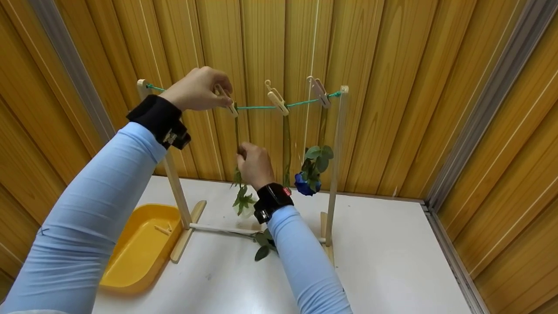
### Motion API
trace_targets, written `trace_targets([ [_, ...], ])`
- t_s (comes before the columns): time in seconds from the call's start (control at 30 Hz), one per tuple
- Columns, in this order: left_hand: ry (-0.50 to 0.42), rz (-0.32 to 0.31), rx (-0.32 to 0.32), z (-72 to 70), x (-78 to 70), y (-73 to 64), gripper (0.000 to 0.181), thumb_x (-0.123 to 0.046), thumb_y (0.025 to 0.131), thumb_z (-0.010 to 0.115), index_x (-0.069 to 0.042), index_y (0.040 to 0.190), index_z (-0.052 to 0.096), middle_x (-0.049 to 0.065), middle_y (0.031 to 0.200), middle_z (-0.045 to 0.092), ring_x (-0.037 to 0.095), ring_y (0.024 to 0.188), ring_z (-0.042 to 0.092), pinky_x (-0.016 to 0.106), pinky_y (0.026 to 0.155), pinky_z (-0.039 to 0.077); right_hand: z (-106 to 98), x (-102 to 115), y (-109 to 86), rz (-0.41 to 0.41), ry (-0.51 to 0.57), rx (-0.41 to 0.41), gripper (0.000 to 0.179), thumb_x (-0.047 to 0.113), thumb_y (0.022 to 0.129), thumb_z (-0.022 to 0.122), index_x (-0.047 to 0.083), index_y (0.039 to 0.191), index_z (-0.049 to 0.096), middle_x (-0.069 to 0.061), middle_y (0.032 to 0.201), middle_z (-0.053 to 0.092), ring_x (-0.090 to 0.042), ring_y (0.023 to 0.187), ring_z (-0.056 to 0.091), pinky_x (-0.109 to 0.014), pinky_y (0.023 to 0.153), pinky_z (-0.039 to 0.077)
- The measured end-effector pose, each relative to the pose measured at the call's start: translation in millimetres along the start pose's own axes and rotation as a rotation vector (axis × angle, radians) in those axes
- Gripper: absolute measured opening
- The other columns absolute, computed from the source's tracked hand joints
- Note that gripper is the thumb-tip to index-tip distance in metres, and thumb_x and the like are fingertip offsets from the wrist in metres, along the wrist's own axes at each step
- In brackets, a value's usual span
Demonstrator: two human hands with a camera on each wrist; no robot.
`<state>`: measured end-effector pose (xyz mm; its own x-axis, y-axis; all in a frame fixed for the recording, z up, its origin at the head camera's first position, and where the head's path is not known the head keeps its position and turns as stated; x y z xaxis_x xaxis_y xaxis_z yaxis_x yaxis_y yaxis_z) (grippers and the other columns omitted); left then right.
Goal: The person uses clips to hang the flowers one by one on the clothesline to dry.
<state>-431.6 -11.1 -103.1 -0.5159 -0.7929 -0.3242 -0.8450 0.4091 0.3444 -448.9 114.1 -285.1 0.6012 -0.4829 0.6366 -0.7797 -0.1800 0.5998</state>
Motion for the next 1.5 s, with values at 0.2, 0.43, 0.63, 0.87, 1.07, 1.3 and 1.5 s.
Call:
trace_targets([
  [0.2, -0.007, 0.019, -0.001, -1.3, -2.5, -1.0, 0.014, -0.005, 0.095, 0.069, 0.002, 0.107, 0.070, 0.011, 0.104, 0.070, 0.018, 0.085, 0.059, 0.028, 0.075, 0.048, 2.2, 1.1, 0.7, -0.018, 0.024, 0.019, 0.006, -0.003, 0.096, 0.066, -0.004, 0.093, 0.071, -0.015, 0.085, 0.071, -0.023, 0.075, 0.066, -0.031, 0.070, 0.055],
  [0.43, -0.027, 0.043, -0.060, -5.8, -2.6, -2.3, 0.006, 0.004, 0.090, 0.072, -0.001, 0.093, 0.072, 0.007, 0.092, 0.069, 0.014, 0.079, 0.057, 0.024, 0.070, 0.046, 4.2, 6.0, 2.7, -0.068, 0.017, 0.019, 0.008, -0.004, 0.096, 0.066, -0.004, 0.089, 0.070, -0.015, 0.083, 0.071, -0.026, 0.076, 0.066, -0.036, 0.071, 0.054],
  [0.63, -0.030, 0.034, -0.066, -7.0, -2.8, -2.7, 0.007, 0.005, 0.090, 0.070, -0.001, 0.093, 0.072, 0.005, 0.087, 0.068, 0.013, 0.076, 0.055, 0.023, 0.067, 0.045, 3.3, 8.0, 3.6, -0.060, 0.000, 0.019, 0.006, -0.002, 0.096, 0.067, -0.003, 0.091, 0.070, -0.017, 0.087, 0.073, -0.030, 0.080, 0.069, -0.042, 0.075, 0.058],
  [0.87, 0.001, 0.015, -0.010, -3.7, -1.5, -2.9, 0.014, -0.007, 0.096, 0.069, 0.000, 0.108, 0.069, 0.005, 0.092, 0.067, 0.015, 0.082, 0.058, 0.028, 0.077, 0.049, 1.2, 6.0, 2.1, -0.029, 0.002, 0.066, 0.006, -0.001, 0.096, 0.067, -0.005, 0.097, 0.070, -0.017, 0.090, 0.073, -0.029, 0.081, 0.068, -0.038, 0.077, 0.058],
  [1.07, -0.006, 0.022, 0.021, -3.9, 0.0, -6.1, 0.042, -0.018, 0.100, 0.066, 0.001, 0.136, 0.057, 0.012, 0.115, 0.067, 0.023, 0.105, 0.063, 0.037, 0.099, 0.051, -5.8, 5.2, -5.9, -0.035, 0.008, 0.094, 0.010, 0.000, 0.096, 0.065, -0.004, 0.102, 0.072, -0.016, 0.093, 0.074, -0.026, 0.083, 0.068, -0.038, 0.079, 0.058],
  [1.3, 0.019, 0.066, -0.097, -5.0, 3.6, -21.4, 0.051, -0.026, 0.103, 0.066, -0.001, 0.145, 0.049, 0.017, 0.141, 0.055, 0.030, 0.132, 0.052, 0.040, 0.109, 0.044, -20.0, 2.1, -29.7, -0.035, -0.027, 0.133, 0.020, 0.004, 0.099, 0.064, -0.004, 0.116, 0.071, -0.016, 0.102, 0.074, -0.029, 0.092, 0.069, -0.043, 0.086, 0.058],
  [1.5, -0.034, 0.114, -0.241, 8.1, 11.3, -55.6, 0.053, -0.025, 0.102, 0.067, -0.003, 0.147, 0.050, 0.015, 0.145, 0.050, 0.029, 0.135, 0.047, 0.040, 0.112, 0.041, -35.8, -3.3, -61.7, -0.095, -0.099, 0.203, 0.024, 0.009, 0.102, 0.064, -0.002, 0.122, 0.069, -0.015, 0.109, 0.072, -0.028, 0.096, 0.069, -0.043, 0.087, 0.059],
])
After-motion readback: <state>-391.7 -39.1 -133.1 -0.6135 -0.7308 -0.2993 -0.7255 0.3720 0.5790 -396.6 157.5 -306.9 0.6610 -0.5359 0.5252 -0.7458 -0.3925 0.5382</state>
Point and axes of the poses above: each hand's wrist, its own y-axis towards the middle knuckle, its own z-axis out of the palm, x = y × z, the point moved 4 cm from there along y, towards the middle knuckle
